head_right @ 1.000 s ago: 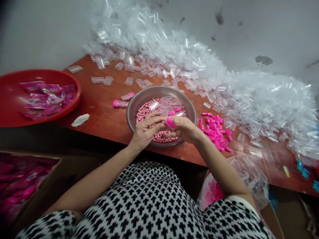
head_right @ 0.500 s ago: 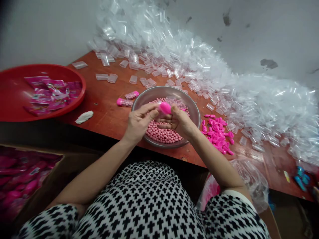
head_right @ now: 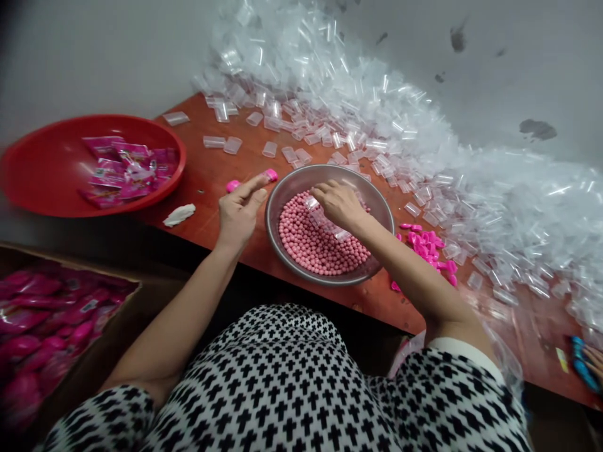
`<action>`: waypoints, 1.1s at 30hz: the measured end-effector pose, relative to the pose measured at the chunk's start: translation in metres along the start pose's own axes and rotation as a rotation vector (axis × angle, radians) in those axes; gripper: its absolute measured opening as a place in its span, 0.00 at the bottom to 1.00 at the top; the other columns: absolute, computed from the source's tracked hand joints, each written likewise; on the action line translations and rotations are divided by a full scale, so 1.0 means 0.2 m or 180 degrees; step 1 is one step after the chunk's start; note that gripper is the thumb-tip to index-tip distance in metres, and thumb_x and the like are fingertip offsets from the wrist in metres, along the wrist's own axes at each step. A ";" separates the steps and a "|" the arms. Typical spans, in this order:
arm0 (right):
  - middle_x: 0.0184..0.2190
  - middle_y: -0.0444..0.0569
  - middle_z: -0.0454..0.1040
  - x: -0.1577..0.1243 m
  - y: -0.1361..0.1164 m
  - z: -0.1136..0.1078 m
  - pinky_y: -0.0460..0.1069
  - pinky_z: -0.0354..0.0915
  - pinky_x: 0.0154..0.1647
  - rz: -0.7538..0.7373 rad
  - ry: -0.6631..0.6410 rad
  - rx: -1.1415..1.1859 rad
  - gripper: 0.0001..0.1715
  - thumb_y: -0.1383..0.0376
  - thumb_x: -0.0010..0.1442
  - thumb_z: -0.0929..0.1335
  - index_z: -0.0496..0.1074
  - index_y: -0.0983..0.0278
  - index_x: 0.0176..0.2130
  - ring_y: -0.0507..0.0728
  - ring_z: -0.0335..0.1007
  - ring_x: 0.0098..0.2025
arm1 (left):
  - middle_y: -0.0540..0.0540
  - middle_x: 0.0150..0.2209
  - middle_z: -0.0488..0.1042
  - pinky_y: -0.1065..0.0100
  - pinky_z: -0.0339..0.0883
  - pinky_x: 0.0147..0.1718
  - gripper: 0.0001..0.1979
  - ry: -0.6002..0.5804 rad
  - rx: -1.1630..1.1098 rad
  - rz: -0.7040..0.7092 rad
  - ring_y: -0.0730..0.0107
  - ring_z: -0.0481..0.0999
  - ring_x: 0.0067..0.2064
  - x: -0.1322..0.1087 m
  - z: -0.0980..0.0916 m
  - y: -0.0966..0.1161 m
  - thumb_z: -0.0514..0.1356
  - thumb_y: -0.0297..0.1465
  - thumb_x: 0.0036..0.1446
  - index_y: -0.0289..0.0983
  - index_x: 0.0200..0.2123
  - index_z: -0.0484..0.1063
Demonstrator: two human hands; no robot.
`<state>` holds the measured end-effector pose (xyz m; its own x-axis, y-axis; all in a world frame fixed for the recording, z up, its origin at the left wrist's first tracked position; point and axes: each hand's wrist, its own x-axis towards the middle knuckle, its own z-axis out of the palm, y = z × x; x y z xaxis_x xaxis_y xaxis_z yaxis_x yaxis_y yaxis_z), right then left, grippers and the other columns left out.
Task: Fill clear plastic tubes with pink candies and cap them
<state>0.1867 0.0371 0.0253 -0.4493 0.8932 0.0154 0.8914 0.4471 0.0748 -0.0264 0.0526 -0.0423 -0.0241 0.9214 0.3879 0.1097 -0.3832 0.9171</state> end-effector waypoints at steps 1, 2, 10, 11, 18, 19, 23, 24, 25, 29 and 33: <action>0.54 0.58 0.72 0.04 0.00 0.01 0.55 0.61 0.45 -0.0207 -0.0094 -0.0196 0.23 0.73 0.64 0.57 0.69 0.67 0.55 0.63 0.65 0.53 | 0.43 0.48 0.78 0.59 0.68 0.53 0.16 0.0005 -0.0028 -0.0017 0.62 0.76 0.50 -0.02 0.00 0.03 0.59 0.38 0.59 0.38 0.48 0.75; 0.55 0.58 0.71 0.07 0.00 0.03 0.55 0.60 0.46 -0.0375 -0.0182 -0.0341 0.23 0.73 0.65 0.57 0.68 0.66 0.56 0.63 0.64 0.54 | 0.43 0.46 0.79 0.60 0.69 0.52 0.16 0.0009 -0.0063 -0.0028 0.63 0.77 0.49 -0.05 0.00 0.05 0.59 0.37 0.58 0.37 0.47 0.75; 0.42 0.58 0.75 0.16 0.08 0.12 0.55 0.59 0.47 -0.0199 -0.0174 0.0022 0.12 0.67 0.62 0.65 0.74 0.69 0.43 0.63 0.65 0.48 | 0.44 0.44 0.80 0.64 0.71 0.48 0.14 -0.0176 0.0407 0.0430 0.66 0.79 0.44 -0.13 -0.01 0.20 0.58 0.35 0.59 0.36 0.46 0.76; 0.40 0.57 0.76 0.13 0.09 0.11 0.54 0.60 0.46 -0.0088 0.0001 0.0386 0.12 0.66 0.60 0.66 0.74 0.68 0.43 0.62 0.66 0.45 | 0.44 0.44 0.79 0.64 0.71 0.48 0.14 -0.0222 0.0490 0.0489 0.66 0.79 0.45 -0.13 0.00 0.21 0.58 0.34 0.59 0.37 0.46 0.76; 0.30 0.44 0.75 -0.18 -0.01 -0.05 0.48 0.68 0.34 0.0521 0.0759 0.3870 0.21 0.54 0.52 0.73 0.75 0.64 0.42 0.52 0.69 0.31 | 0.43 0.44 0.79 0.66 0.72 0.42 0.19 -0.0939 0.0261 0.0222 0.66 0.79 0.40 -0.13 0.16 0.29 0.63 0.33 0.55 0.37 0.51 0.73; 0.30 0.43 0.75 -0.23 -0.03 -0.06 0.48 0.70 0.34 0.0564 0.0738 0.4064 0.23 0.53 0.51 0.73 0.75 0.64 0.42 0.52 0.70 0.31 | 0.44 0.43 0.79 0.66 0.72 0.42 0.18 -0.0987 0.0217 0.0228 0.67 0.79 0.39 -0.13 0.19 0.30 0.62 0.33 0.55 0.37 0.49 0.74; 0.30 0.44 0.77 -0.40 -0.01 -0.10 0.49 0.73 0.35 0.0874 0.0838 0.4292 0.24 0.52 0.47 0.75 0.77 0.64 0.40 0.52 0.72 0.32 | 0.45 0.40 0.80 0.67 0.71 0.42 0.15 -0.1235 0.0334 0.0468 0.66 0.78 0.39 -0.13 0.25 0.36 0.61 0.35 0.56 0.37 0.46 0.76; 0.31 0.45 0.78 -0.45 0.04 -0.11 0.48 0.73 0.35 0.1006 0.0944 0.4276 0.24 0.52 0.46 0.76 0.77 0.64 0.39 0.52 0.72 0.32 | 0.45 0.40 0.80 0.66 0.70 0.42 0.14 -0.1370 0.0507 0.0591 0.65 0.78 0.39 -0.12 0.25 0.37 0.61 0.35 0.56 0.38 0.45 0.76; 0.32 0.45 0.78 -0.51 0.08 -0.10 0.48 0.73 0.35 0.1156 0.1088 0.4229 0.23 0.52 0.46 0.76 0.77 0.64 0.39 0.52 0.73 0.33 | 0.45 0.39 0.80 0.65 0.70 0.42 0.14 -0.1533 0.0761 0.0747 0.64 0.78 0.39 -0.11 0.25 0.37 0.61 0.36 0.56 0.39 0.44 0.76; 0.29 0.45 0.77 -0.76 0.29 -0.06 0.47 0.72 0.34 0.1757 0.1651 0.3848 0.21 0.53 0.48 0.75 0.77 0.64 0.37 0.52 0.73 0.32 | 0.41 0.32 0.78 0.61 0.71 0.38 0.10 -0.2436 0.2488 0.1387 0.58 0.78 0.35 -0.08 0.28 0.32 0.57 0.35 0.57 0.38 0.31 0.78; 0.29 0.46 0.77 -0.96 0.40 0.05 0.48 0.71 0.32 0.2126 0.1831 0.3681 0.17 0.55 0.50 0.73 0.77 0.65 0.36 0.52 0.73 0.31 | 0.41 0.17 0.70 0.59 0.70 0.37 0.15 -0.2811 0.2798 0.1201 0.54 0.78 0.32 -0.13 0.44 0.21 0.57 0.30 0.54 0.35 0.16 0.69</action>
<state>0.3443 -0.0987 0.0184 0.3468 0.9281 0.1352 0.3641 -0.0004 -0.9313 0.0654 0.0176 -0.0225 0.7719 0.6266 0.1076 0.5843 -0.7659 0.2682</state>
